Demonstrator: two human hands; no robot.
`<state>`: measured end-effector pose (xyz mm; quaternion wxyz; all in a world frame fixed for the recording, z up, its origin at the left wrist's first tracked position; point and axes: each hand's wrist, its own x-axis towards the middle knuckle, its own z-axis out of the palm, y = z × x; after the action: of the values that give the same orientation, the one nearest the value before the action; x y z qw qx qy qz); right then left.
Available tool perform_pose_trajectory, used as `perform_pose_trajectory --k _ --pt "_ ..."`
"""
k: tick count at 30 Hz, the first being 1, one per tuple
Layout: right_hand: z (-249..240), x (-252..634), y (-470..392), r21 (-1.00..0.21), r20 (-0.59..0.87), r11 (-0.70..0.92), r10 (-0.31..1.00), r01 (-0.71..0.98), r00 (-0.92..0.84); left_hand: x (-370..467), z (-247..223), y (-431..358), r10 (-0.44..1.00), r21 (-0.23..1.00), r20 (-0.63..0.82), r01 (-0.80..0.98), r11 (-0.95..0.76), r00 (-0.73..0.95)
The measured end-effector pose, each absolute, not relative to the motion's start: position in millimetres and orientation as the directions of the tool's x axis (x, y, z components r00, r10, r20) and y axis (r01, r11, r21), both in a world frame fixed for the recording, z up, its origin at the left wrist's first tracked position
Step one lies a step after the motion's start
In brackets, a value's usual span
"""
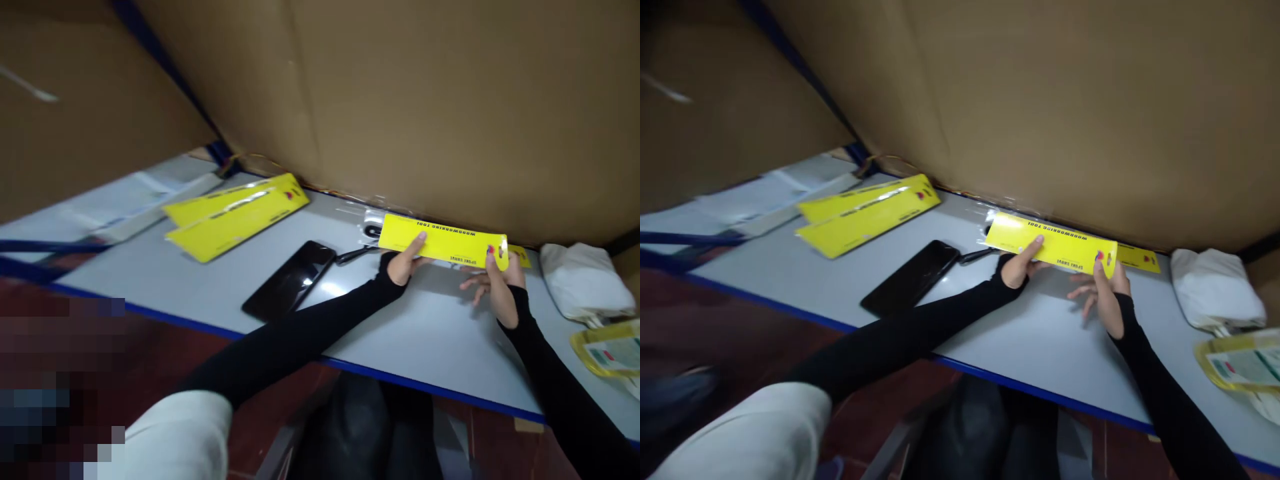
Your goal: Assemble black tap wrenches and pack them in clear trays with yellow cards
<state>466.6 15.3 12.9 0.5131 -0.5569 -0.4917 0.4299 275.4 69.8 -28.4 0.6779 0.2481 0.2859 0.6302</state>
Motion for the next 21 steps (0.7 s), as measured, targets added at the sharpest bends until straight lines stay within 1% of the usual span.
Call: perform_pose_trajectory --k 1,3,5,7,9,10,13,16,19,21 --pt "9.9 462.0 10.5 -0.994 -0.030 -0.035 0.998 0.100 0.050 275.3 -25.2 67.4 0.997 0.709 -0.067 -0.702 0.074 0.038" --pt "7.1 458.8 4.6 -0.994 -0.065 -0.062 0.998 0.093 -0.026 273.2 -17.7 62.8 0.998 0.724 -0.067 -0.687 0.063 0.020" --pt "11.3 460.6 3.7 -0.995 -0.081 -0.079 0.996 0.067 -0.029 269.7 -10.7 58.9 0.996 0.729 -0.087 -0.681 0.071 0.010" --pt "22.0 463.7 5.2 -0.995 -0.092 -0.092 0.996 0.037 0.011 267.3 -5.7 56.4 0.995 0.734 -0.092 -0.672 0.096 0.042" --pt "33.5 466.2 6.9 -0.990 -0.125 -0.126 0.992 0.070 0.010 266.9 -2.6 56.3 0.993 0.747 -0.076 -0.654 0.118 0.092" --pt "37.3 467.7 7.7 -0.983 -0.153 -0.150 0.988 0.109 -0.019 266.9 -1.0 57.5 0.993 0.755 -0.068 -0.646 0.113 0.094" --pt "35.9 476.3 10.3 -0.954 -0.241 -0.197 0.953 0.228 -0.184 262.3 6.5 67.1 0.999 0.768 -0.036 -0.640 0.018 -0.015" --pt "25.9 488.0 12.8 -0.952 -0.241 -0.163 0.921 0.260 -0.307 246.8 18.6 80.1 0.987 0.754 0.085 -0.639 -0.151 -0.134" --pt "23.2 491.6 12.9 -0.959 -0.211 -0.123 0.911 0.256 -0.353 230.6 29.0 86.0 0.963 0.731 0.217 -0.627 -0.269 -0.160" --pt "24.7 489.1 11.6 -0.960 -0.200 -0.114 0.920 0.255 -0.338 226.4 33.0 83.9 0.955 0.722 0.246 -0.627 -0.294 -0.164"
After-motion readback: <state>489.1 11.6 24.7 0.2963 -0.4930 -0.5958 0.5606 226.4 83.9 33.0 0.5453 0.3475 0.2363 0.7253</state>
